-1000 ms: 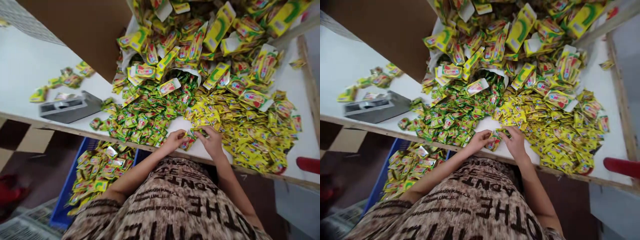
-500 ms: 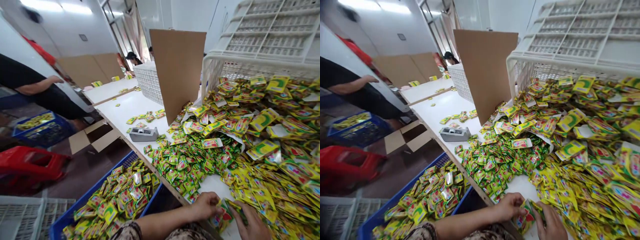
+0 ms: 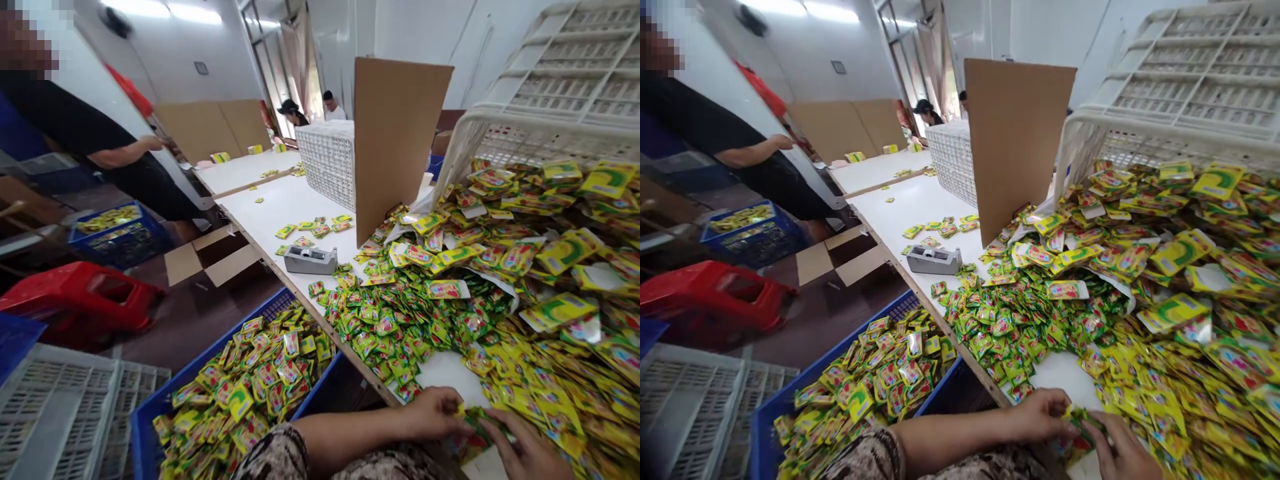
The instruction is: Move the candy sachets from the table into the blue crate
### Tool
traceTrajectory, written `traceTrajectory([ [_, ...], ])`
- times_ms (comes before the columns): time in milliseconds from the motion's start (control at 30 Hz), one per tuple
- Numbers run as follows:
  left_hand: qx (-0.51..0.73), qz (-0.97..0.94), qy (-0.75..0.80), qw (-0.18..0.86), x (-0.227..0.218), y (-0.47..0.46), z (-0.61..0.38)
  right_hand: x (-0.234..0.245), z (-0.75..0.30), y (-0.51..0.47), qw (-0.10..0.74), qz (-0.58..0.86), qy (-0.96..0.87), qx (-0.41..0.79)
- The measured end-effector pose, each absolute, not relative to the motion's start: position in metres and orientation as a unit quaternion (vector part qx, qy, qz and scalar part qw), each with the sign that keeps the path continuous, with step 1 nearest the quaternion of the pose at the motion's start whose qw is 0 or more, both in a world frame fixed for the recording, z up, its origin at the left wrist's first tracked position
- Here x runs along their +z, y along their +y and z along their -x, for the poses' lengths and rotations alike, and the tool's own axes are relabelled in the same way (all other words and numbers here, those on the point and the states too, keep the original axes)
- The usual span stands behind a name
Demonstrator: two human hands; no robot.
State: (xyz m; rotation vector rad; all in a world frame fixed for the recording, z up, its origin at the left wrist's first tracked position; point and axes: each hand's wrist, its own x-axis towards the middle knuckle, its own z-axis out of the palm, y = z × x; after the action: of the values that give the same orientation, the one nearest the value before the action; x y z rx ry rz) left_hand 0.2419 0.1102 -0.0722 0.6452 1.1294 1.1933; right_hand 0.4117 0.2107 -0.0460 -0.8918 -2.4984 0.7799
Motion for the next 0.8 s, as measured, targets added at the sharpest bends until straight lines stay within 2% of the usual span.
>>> traceTrajectory([
  [100,0.524,-0.349,0.535,0.564,-0.054,0.097,-0.238,-0.02,-0.396,0.186,0.19,0.308,-0.901,0.238],
  [200,0.507,-0.371,0.564,0.537,-0.048,0.095,-0.232,-0.008,-0.387,0.181,0.143,0.288,-0.891,0.321],
  [267,0.507,-0.378,0.529,0.566,-0.053,0.098,-0.229,-0.012,-0.391,0.184,0.179,0.328,-0.841,0.391],
  [333,0.523,-0.343,0.501,0.598,-0.057,0.099,-0.228,-0.016,-0.397,0.181,0.256,0.419,-0.737,0.464],
  [400,0.531,-0.279,0.478,0.641,-0.057,0.098,-0.228,-0.02,-0.4,0.173,0.29,0.477,-0.613,0.559],
  [533,0.496,-0.202,0.447,0.716,-0.048,0.103,-0.227,-0.026,-0.393,0.161,0.229,0.467,-0.444,0.73],
  [633,0.509,-0.214,0.475,0.685,-0.044,0.109,-0.226,-0.03,-0.387,0.163,0.25,0.474,-0.434,0.725],
  [800,0.549,-0.302,0.552,0.55,-0.05,0.11,-0.226,-0.035,-0.391,0.17,0.281,0.451,-0.539,0.654],
])
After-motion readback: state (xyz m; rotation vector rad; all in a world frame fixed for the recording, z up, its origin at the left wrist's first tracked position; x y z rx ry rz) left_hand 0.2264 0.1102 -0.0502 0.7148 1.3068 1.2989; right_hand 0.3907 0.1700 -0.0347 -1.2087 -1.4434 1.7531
